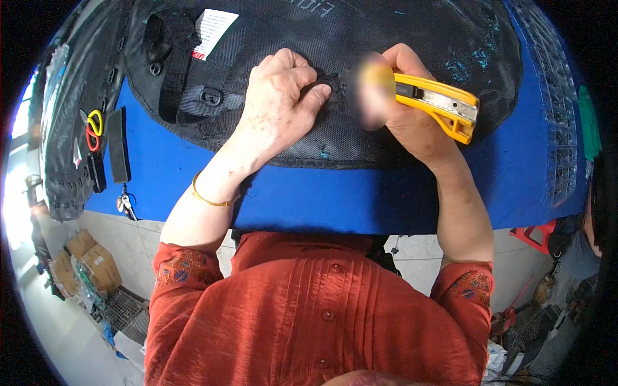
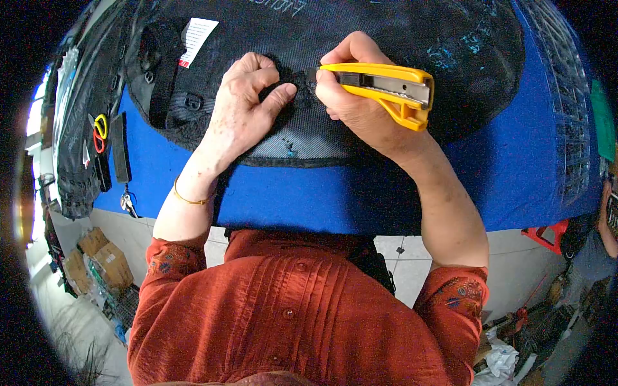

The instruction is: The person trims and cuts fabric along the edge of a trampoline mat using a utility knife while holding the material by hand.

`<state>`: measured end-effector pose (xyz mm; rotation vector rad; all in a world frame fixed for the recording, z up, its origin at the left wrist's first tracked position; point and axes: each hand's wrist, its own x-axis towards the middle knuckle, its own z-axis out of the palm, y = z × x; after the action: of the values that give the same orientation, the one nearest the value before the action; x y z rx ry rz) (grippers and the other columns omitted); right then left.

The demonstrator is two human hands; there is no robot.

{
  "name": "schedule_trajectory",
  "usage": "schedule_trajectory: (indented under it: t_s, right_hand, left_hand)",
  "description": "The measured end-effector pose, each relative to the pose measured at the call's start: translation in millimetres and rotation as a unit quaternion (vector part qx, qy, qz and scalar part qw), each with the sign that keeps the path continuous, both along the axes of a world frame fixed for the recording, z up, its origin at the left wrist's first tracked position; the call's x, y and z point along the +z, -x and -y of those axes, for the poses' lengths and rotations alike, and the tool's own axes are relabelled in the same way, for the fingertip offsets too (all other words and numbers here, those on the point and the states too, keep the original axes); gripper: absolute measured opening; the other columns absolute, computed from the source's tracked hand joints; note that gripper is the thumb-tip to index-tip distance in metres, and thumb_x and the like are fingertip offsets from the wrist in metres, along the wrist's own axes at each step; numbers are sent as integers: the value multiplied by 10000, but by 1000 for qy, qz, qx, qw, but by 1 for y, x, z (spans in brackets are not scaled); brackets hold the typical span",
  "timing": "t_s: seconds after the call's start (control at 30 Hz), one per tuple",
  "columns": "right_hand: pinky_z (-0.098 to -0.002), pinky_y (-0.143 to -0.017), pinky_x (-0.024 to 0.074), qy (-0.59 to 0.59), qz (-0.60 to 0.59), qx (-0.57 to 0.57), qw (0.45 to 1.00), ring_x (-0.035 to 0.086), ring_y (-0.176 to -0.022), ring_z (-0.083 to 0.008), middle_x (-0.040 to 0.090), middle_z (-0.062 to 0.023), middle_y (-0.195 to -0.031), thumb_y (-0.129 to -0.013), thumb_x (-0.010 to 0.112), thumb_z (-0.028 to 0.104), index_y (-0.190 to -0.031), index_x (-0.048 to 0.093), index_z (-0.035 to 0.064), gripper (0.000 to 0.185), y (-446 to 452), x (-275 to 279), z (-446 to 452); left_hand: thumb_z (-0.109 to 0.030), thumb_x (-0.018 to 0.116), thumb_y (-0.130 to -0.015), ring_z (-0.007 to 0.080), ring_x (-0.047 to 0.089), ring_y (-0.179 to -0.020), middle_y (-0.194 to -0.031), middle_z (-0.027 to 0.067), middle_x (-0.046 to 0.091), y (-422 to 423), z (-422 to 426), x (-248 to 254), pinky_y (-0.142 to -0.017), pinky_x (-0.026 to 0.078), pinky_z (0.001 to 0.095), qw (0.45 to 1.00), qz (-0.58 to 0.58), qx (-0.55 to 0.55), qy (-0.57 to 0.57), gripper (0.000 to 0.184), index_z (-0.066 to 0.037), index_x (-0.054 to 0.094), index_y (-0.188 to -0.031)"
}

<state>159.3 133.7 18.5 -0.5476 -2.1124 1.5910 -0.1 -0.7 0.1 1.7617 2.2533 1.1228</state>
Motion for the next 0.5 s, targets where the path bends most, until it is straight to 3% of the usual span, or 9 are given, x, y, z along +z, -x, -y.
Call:
schedule_trajectory:
  t_s: [0.17,0.5]
  right_hand:
    - [-235,-583,526,26,-44,-19,999,621,-631,-79,598,-18,-820,-932,642,115,-1010,522,83,146,2,-5,1]
    - [-260,-622,542,37,-3,-13,999,652,-675,-106,622,-35,-822,-930,638,123,-1017,523,83,149,3,-1,5]
  left_hand:
    - [-120,767,-743,315,614,-812,-849,124,631,-1,0,1,-752,495,423,1000,0,-4,-5,150,2,680,-757]
    - [-116,769,-741,315,618,-788,-831,126,632,0,0,1,-731,502,419,1000,-3,-6,-14,153,5,676,-746]
